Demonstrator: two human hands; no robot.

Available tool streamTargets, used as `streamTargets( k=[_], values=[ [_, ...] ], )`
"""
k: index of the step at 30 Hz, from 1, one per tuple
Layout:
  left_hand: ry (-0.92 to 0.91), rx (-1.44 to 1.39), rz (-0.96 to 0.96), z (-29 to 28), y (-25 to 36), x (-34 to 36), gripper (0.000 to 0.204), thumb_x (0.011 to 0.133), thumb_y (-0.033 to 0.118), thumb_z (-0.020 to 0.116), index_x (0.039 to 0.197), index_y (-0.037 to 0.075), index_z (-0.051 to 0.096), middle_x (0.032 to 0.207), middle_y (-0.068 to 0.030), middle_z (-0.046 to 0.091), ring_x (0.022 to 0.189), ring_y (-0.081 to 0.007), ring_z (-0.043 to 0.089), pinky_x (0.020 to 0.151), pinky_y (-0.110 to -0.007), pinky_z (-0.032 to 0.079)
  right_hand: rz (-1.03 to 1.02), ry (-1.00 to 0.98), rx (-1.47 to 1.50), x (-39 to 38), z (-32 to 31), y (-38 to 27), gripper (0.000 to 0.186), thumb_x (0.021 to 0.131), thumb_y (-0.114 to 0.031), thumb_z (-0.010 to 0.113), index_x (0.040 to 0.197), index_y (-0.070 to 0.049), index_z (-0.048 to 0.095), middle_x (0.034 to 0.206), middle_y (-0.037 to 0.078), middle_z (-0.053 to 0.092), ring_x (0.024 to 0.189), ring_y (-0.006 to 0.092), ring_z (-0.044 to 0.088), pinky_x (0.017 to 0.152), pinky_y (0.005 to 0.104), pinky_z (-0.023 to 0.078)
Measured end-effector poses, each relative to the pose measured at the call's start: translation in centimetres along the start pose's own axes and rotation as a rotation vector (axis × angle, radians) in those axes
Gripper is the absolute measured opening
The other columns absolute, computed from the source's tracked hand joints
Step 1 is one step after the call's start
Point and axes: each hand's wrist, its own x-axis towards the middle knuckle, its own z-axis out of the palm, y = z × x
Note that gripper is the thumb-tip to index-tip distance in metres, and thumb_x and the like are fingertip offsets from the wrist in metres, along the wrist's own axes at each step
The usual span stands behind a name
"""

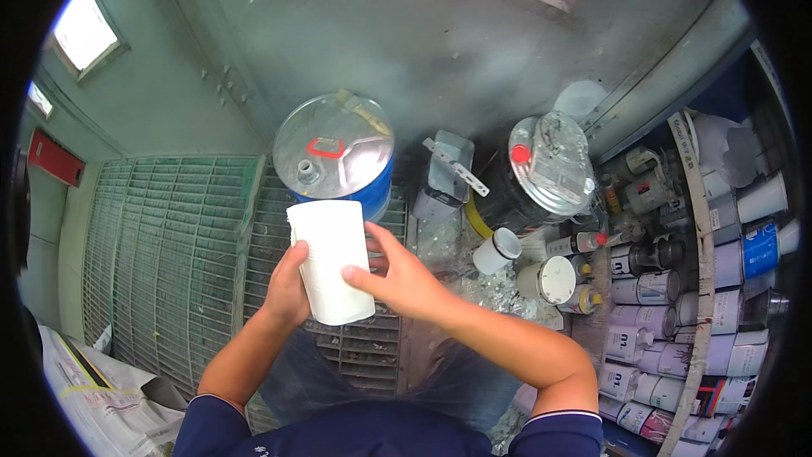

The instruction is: The person sits on a metal grate floor and cleans a white paint sprayer cup. They pour liquid from a blue barrel into the cup, stir it with a wooden stick, and then wipe the interior and exterior of the cup with a white paper towel.

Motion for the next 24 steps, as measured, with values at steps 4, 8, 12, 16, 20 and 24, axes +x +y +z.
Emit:
streamTargets(
  k=[4,8,12,16,20,24],
  values=[
    [0.128,0.035,0.120,-1.4,0.7,-1.4,0.058,0.100,0.024,0.062,0.148,0.001,0.037,0.138,-0.0152,0.055,0.125,-0.0257,0.058,0.105,-0.041,0.048,-0.051,0.098,-0.174,1.0,2.0,0.2,0.087,0.093,-0.029,0.075,0.157,0.000,0.024,0.150,0.023,0.044,0.136,0.0326,0.050,0.111,0.0455,0.042],
    [0.101,0.210,0.136,-2.6,1.7,-2.2,0.064,0.091,0.020,0.076,0.142,0.001,0.043,0.129,-0.0120,0.059,0.117,-0.0221,0.061,0.100,-0.038,0.051,-0.230,0.184,-0.282,2.4,3.1,0.0,0.088,0.088,-0.033,0.078,0.154,0.001,0.030,0.145,0.022,0.048,0.132,0.0332,0.053,0.108,0.0451,0.045],
    [-0.094,0.925,-0.050,-2.0,5.0,-2.7,0.066,0.076,0.031,0.087,0.127,-0.001,0.057,0.117,-0.0146,0.068,0.107,-0.0244,0.067,0.092,-0.038,0.053,-0.604,-0.085,-0.834,3.6,2.1,-4.7,0.085,0.080,-0.029,0.079,0.149,0.001,0.039,0.139,0.024,0.054,0.128,0.0392,0.056,0.106,0.0469,0.046],
    [-0.281,1.326,0.006,0.1,6.5,-3.0,0.068,0.069,0.034,0.086,0.123,0.001,0.063,0.114,-0.0182,0.070,0.106,-0.0308,0.068,0.093,-0.039,0.052,-0.171,-0.485,-0.853,3.2,2.4,-5.5,0.079,0.078,-0.030,0.073,0.146,0.001,0.046,0.125,0.026,0.066,0.112,0.0406,0.065,0.098,0.0453,0.051],
    [0.127,1.168,0.417,-3.4,6.0,-4.0,0.057,0.074,0.017,0.083,0.124,0.004,0.061,0.113,-0.0091,0.063,0.103,-0.0246,0.062,0.094,-0.037,0.050,-0.070,-0.274,-0.481,3.5,1.1,-2.3,0.076,0.084,-0.029,0.075,0.147,0.003,0.044,0.127,0.024,0.065,0.112,0.0297,0.067,0.097,0.0376,0.052],
    [0.433,0.530,0.459,-7.7,3.1,-5.3,0.058,0.095,0.026,0.073,0.140,0.002,0.044,0.117,-0.0062,0.056,0.105,-0.0159,0.056,0.092,-0.031,0.048,-0.159,0.123,-0.054,3.3,2.8,1.3,0.068,0.086,-0.023,0.076,0.142,0.003,0.047,0.129,0.019,0.062,0.118,0.0239,0.061,0.099,0.0357,0.050]
  ],
)
